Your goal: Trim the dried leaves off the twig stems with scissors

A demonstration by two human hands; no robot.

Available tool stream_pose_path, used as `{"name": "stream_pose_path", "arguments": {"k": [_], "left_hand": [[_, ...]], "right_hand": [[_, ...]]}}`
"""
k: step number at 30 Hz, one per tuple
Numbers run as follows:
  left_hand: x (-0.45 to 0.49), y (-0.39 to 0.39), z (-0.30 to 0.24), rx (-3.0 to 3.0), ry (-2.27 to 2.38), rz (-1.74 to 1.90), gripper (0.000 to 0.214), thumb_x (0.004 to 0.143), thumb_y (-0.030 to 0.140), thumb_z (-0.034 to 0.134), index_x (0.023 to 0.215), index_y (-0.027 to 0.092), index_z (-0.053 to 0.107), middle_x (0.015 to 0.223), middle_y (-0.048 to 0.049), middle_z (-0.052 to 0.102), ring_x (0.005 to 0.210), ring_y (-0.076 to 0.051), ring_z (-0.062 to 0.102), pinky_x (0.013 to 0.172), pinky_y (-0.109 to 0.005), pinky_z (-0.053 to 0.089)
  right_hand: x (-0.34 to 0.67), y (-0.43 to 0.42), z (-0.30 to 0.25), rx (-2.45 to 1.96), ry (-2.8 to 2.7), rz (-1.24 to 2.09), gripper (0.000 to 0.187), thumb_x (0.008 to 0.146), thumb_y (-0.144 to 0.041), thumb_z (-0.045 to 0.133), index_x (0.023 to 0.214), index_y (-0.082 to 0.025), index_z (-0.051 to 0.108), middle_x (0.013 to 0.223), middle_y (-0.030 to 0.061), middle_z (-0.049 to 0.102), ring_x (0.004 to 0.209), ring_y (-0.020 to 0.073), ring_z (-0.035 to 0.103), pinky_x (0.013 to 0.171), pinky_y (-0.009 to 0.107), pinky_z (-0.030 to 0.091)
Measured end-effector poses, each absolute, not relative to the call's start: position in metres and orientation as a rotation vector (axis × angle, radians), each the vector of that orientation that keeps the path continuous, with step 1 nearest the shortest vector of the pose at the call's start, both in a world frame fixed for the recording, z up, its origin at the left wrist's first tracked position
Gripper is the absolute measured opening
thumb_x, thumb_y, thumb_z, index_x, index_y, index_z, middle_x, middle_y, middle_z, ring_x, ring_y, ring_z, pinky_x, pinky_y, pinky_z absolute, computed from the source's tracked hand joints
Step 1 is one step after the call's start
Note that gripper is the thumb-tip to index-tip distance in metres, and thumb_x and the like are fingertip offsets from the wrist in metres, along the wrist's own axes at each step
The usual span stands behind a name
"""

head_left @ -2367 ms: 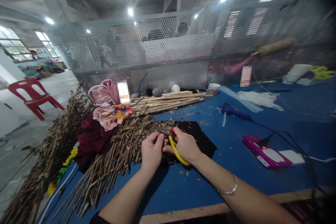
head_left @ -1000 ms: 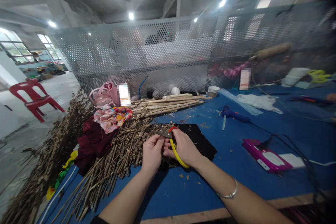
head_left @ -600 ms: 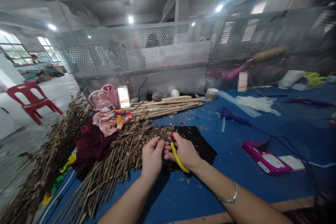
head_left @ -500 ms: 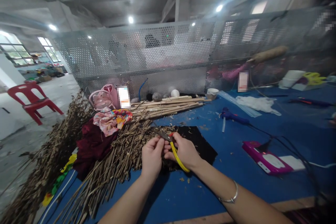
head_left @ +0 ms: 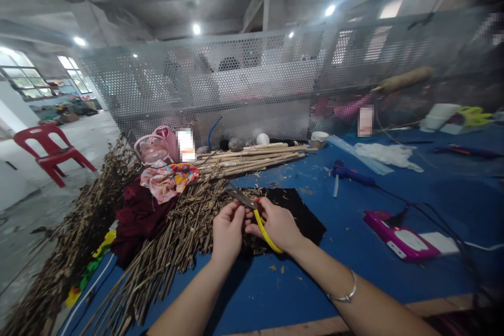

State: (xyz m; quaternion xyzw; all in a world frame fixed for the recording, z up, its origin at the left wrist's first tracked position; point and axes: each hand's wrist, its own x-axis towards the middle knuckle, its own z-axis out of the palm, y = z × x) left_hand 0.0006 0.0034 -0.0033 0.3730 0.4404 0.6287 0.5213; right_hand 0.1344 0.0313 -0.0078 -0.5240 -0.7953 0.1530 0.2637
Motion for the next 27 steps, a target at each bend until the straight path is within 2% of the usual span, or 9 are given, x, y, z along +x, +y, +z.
{"name": "stream_pose_path", "arguments": {"k": [3,17,22,27], "left_hand": [[0.0005,0.0047,-0.0045,0.884,1.038,1.536,0.028,0.069,0.031,0.065,0.09,0.012,0.062,0.077,-0.0053,0.066,0.068,-0.011,0.062,0.064,-0.022,0.05],[-0.0004,0.0064,-0.0074,0.904,1.133,1.514,0.02,0.068,0.03,0.065,0.073,0.011,0.061,0.064,-0.003,0.064,0.057,-0.01,0.059,0.057,-0.021,0.048],[0.0005,0.0037,-0.0058,0.963,1.146,1.524,0.02,0.068,0.031,0.064,0.074,0.012,0.063,0.065,-0.0034,0.065,0.057,-0.011,0.06,0.058,-0.022,0.049],[-0.0005,0.0023,-0.0029,0.99,1.157,1.549,0.021,0.068,0.031,0.063,0.076,0.012,0.064,0.067,-0.0038,0.065,0.058,-0.012,0.06,0.06,-0.023,0.049]], "right_hand": [[0.1353,0.0327,-0.0089,-1.394,-2.164,0.358,0.052,0.062,-0.053,0.066,0.096,-0.019,0.048,0.083,0.0057,0.061,0.079,0.0222,0.06,0.064,0.027,0.039],[0.135,0.0321,-0.0106,-1.334,-2.237,0.189,0.057,0.059,-0.057,0.066,0.095,-0.017,0.047,0.091,0.0085,0.054,0.084,0.0237,0.053,0.074,0.035,0.038],[0.1315,0.0306,-0.0104,-1.331,-2.194,0.226,0.052,0.06,-0.056,0.066,0.088,-0.017,0.046,0.085,0.0078,0.057,0.078,0.0231,0.056,0.067,0.031,0.038],[0.1306,0.0267,-0.0101,-1.376,-2.169,0.369,0.052,0.061,-0.052,0.068,0.094,-0.019,0.046,0.077,0.0037,0.06,0.072,0.0207,0.06,0.059,0.026,0.036]]}}
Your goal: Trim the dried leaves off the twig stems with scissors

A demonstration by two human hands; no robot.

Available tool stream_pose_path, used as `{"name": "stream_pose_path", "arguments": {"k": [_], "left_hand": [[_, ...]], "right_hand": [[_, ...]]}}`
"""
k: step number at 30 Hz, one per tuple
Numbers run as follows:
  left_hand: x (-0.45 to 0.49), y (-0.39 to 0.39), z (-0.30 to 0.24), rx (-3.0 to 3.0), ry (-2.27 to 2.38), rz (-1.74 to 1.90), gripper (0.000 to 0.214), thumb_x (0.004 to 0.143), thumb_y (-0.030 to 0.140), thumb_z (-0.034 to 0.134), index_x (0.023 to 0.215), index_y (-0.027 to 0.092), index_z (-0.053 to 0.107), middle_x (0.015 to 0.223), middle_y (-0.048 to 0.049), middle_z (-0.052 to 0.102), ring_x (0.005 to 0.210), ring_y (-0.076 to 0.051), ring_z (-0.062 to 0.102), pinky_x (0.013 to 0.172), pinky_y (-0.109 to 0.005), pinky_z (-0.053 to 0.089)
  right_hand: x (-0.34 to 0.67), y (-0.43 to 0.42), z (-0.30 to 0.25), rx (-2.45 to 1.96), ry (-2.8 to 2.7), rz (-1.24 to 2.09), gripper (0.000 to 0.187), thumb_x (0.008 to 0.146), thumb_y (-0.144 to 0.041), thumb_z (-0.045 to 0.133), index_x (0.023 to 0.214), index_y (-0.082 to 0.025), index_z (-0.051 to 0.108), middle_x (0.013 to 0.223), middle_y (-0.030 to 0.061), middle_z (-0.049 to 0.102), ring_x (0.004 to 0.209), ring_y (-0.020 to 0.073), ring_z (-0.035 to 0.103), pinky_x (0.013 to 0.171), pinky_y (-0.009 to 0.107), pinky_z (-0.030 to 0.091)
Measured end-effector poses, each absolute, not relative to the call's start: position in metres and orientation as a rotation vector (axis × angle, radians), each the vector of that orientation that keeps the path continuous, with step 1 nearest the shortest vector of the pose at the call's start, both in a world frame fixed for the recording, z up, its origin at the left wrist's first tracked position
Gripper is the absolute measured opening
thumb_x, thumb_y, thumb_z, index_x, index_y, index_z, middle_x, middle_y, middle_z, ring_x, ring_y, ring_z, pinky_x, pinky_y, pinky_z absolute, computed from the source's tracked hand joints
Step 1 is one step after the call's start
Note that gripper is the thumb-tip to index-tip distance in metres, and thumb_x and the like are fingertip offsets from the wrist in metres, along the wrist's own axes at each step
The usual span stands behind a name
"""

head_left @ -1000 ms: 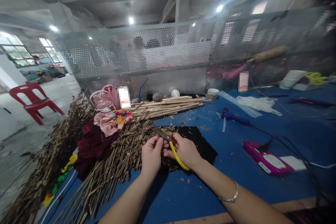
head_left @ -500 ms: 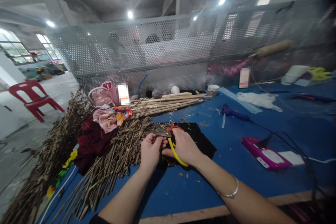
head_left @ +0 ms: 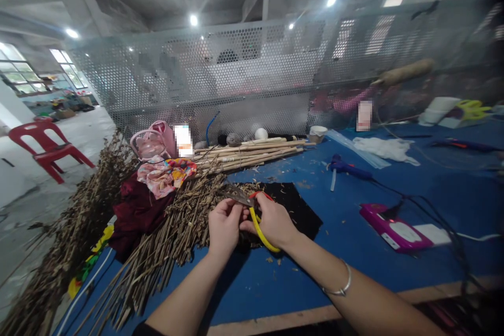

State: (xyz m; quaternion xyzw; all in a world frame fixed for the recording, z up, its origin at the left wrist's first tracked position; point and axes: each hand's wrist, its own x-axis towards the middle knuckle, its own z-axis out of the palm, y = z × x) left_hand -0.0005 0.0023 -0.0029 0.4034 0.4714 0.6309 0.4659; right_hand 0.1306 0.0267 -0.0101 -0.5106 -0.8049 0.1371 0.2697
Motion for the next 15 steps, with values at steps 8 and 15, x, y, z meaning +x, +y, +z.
{"name": "stream_pose_path", "arguments": {"k": [8,15], "left_hand": [[-0.0033,0.0043,-0.0036,1.01,1.192,1.537,0.018,0.069,0.03,0.062,0.071,0.012,0.062,0.062,-0.0026,0.064,0.057,-0.012,0.059,0.058,-0.022,0.048],[-0.0041,0.005,-0.0024,0.979,1.195,1.534,0.02,0.067,0.032,0.064,0.071,0.012,0.062,0.063,-0.0031,0.065,0.056,-0.012,0.06,0.058,-0.022,0.049]], "right_hand": [[0.1305,0.0262,-0.0108,-1.46,-2.161,0.331,0.053,0.06,-0.054,0.067,0.096,-0.021,0.047,0.077,0.0034,0.064,0.069,0.0208,0.062,0.056,0.025,0.034],[0.1311,0.0277,-0.0096,-1.531,-2.163,0.324,0.051,0.061,-0.057,0.066,0.093,-0.021,0.05,0.073,0.0025,0.064,0.065,0.0203,0.062,0.053,0.025,0.033]]}}
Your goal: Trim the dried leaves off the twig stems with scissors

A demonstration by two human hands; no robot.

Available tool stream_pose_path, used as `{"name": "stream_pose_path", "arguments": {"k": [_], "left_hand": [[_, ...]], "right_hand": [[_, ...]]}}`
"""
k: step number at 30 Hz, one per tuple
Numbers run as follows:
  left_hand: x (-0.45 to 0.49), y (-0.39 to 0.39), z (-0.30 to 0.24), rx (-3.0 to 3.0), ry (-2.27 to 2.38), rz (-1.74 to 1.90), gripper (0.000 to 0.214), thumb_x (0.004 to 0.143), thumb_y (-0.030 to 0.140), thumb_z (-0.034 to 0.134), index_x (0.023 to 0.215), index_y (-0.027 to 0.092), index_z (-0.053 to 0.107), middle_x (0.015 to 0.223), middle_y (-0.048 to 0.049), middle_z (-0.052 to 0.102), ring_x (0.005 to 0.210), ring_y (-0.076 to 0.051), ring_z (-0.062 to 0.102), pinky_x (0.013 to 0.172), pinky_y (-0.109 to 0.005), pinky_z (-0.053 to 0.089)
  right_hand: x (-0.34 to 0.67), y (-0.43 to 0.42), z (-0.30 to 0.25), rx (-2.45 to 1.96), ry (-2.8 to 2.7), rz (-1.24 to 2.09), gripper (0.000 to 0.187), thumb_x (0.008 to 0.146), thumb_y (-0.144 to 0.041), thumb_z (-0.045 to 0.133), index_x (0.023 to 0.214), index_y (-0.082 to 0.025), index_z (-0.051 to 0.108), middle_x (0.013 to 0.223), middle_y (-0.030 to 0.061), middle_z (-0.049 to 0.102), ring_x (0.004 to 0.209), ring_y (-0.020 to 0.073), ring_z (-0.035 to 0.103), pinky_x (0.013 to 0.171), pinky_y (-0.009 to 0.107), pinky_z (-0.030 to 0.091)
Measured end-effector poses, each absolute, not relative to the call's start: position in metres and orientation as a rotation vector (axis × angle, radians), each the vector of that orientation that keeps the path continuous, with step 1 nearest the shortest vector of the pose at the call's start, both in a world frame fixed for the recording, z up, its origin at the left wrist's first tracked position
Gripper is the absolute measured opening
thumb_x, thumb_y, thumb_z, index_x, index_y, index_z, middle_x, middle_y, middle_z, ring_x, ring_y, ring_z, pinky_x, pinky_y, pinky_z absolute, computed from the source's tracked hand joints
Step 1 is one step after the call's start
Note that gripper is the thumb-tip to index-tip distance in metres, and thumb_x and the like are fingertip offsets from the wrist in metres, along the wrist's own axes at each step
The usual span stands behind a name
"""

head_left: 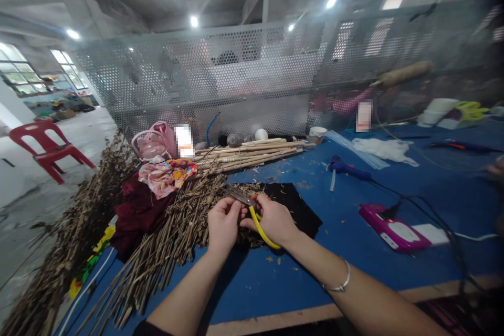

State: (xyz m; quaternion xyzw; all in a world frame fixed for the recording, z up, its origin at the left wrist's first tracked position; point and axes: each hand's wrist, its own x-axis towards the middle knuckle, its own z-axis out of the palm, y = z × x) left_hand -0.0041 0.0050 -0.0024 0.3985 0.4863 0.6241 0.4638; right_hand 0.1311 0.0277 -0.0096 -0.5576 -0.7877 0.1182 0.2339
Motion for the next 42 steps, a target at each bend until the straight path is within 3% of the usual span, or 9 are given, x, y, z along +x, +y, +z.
{"name": "stream_pose_path", "arguments": {"k": [14,20,27,34,42], "left_hand": [[-0.007,0.008,-0.004,0.887,1.177,1.554,0.028,0.064,0.034,0.069,0.08,0.012,0.06,0.07,-0.0041,0.066,0.065,-0.014,0.063,0.058,-0.024,0.05],[-0.006,0.008,-0.004,0.926,1.24,1.529,0.027,0.06,0.031,0.072,0.077,0.012,0.063,0.066,-0.0016,0.065,0.059,-0.011,0.06,0.057,-0.022,0.049],[-0.005,0.009,-0.011,1.145,1.365,1.41,0.025,0.068,0.028,0.065,0.086,0.012,0.067,0.078,-0.0073,0.069,0.07,-0.015,0.063,0.066,-0.026,0.05],[-0.002,0.0,-0.008,1.528,1.47,1.304,0.019,0.074,0.027,0.059,0.083,0.015,0.07,0.078,-0.0062,0.07,0.07,-0.016,0.063,0.07,-0.027,0.049],[-0.002,-0.002,-0.005,1.669,1.413,1.236,0.019,0.078,0.027,0.054,0.085,0.018,0.07,0.082,-0.0041,0.07,0.072,-0.015,0.062,0.07,-0.025,0.047]], "right_hand": [[0.134,0.033,-0.009,-1.55,-2.104,0.324,0.045,0.067,-0.058,0.06,0.092,-0.021,0.051,0.074,0.0033,0.064,0.069,0.0212,0.062,0.053,0.024,0.032],[0.138,0.035,-0.005,-1.492,-2.065,0.413,0.033,0.071,-0.049,0.057,0.087,-0.021,0.051,0.067,0.0012,0.062,0.063,0.0189,0.059,0.052,0.023,0.032],[0.136,0.037,-0.009,-1.259,-1.804,0.691,0.025,0.071,-0.035,0.058,0.09,-0.02,0.051,0.07,0.0005,0.058,0.061,0.0143,0.054,0.056,0.023,0.04],[0.134,0.033,0.006,-1.02,-1.596,1.095,0.019,0.066,-0.027,0.059,0.074,-0.02,0.044,0.067,-0.0026,0.054,0.056,0.0096,0.048,0.055,0.023,0.041],[0.134,0.033,0.002,-0.974,-1.594,1.111,0.018,0.065,-0.022,0.058,0.074,-0.019,0.043,0.067,-0.0034,0.051,0.058,0.0092,0.047,0.056,0.023,0.041]]}}
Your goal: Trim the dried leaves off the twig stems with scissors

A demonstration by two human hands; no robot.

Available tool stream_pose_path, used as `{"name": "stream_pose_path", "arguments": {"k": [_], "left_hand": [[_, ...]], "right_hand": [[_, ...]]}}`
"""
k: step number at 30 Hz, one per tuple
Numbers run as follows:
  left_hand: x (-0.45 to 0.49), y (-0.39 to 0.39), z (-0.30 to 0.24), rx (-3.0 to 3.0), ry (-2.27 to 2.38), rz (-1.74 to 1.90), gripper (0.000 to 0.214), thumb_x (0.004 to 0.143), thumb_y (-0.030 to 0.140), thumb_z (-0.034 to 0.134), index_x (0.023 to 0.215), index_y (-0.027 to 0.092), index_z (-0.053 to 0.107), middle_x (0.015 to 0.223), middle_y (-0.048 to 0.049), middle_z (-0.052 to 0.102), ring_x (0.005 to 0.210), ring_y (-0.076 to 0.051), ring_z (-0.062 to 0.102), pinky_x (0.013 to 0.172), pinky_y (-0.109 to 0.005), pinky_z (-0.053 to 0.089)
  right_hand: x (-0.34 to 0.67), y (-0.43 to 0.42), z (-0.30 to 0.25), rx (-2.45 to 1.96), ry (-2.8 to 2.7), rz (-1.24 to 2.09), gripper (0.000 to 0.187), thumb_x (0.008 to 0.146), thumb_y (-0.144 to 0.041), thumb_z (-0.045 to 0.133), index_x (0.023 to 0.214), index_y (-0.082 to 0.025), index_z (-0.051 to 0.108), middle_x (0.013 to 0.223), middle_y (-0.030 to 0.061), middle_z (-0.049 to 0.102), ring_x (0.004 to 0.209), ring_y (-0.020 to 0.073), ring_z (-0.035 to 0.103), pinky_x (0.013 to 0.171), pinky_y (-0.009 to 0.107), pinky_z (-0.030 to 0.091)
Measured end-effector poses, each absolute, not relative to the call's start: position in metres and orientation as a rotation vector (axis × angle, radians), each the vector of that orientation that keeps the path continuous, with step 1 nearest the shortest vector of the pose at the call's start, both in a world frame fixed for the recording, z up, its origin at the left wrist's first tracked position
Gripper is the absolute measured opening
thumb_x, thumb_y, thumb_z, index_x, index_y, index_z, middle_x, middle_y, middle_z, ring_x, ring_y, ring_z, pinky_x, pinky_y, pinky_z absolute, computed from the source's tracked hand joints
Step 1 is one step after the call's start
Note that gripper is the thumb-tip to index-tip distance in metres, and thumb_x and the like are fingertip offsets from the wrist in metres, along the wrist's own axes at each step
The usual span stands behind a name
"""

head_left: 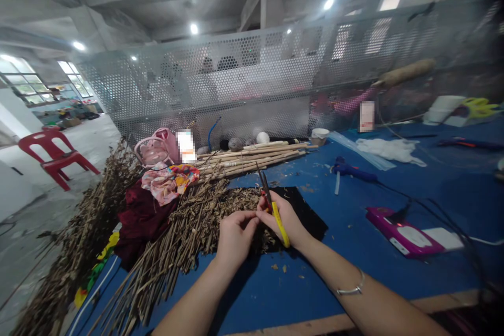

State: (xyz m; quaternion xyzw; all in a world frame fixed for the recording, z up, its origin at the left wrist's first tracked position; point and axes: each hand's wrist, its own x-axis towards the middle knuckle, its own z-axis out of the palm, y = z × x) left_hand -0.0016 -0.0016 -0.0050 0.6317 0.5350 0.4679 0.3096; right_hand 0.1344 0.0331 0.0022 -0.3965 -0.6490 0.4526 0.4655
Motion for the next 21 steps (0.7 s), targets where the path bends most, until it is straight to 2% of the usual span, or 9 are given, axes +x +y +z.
{"name": "stream_pose_path", "arguments": {"k": [4,9,15,21], "left_hand": [[-0.002,-0.004,-0.003,1.748,1.353,1.18,0.024,0.082,0.028,0.048,0.091,0.02,0.069,0.086,-0.0039,0.07,0.076,-0.015,0.062,0.071,-0.024,0.046],[-0.004,-0.003,-0.002,1.763,1.382,1.197,0.025,0.082,0.029,0.048,0.084,0.019,0.07,0.079,-0.0043,0.069,0.071,-0.016,0.061,0.065,-0.024,0.045],[-0.009,0.005,-0.002,1.199,1.289,1.461,0.028,0.076,0.039,0.055,0.079,0.012,0.064,0.067,-0.0043,0.065,0.059,-0.014,0.059,0.055,-0.023,0.047],[-0.01,0.005,-0.001,1.098,1.193,1.518,0.027,0.075,0.037,0.056,0.082,0.012,0.064,0.068,-0.0039,0.064,0.061,-0.014,0.059,0.055,-0.022,0.047]], "right_hand": [[0.133,0.037,-0.004,-0.926,-1.496,1.152,0.021,0.066,-0.025,0.061,0.08,-0.019,0.045,0.071,-0.0028,0.051,0.062,0.0107,0.051,0.061,0.025,0.044],[0.133,0.036,-0.006,-0.986,-1.538,1.086,0.025,0.069,-0.031,0.061,0.083,-0.02,0.044,0.074,-0.0007,0.052,0.062,0.0118,0.052,0.061,0.026,0.045],[0.139,0.03,-0.003,-1.222,-1.935,0.646,0.046,0.064,-0.037,0.068,0.097,-0.019,0.041,0.083,0.0033,0.053,0.071,0.0169,0.052,0.064,0.03,0.042],[0.133,0.025,-0.004,-1.271,-2.146,0.405,0.047,0.062,-0.044,0.069,0.096,-0.019,0.048,0.097,0.0082,0.051,0.088,0.0223,0.051,0.074,0.034,0.041]]}}
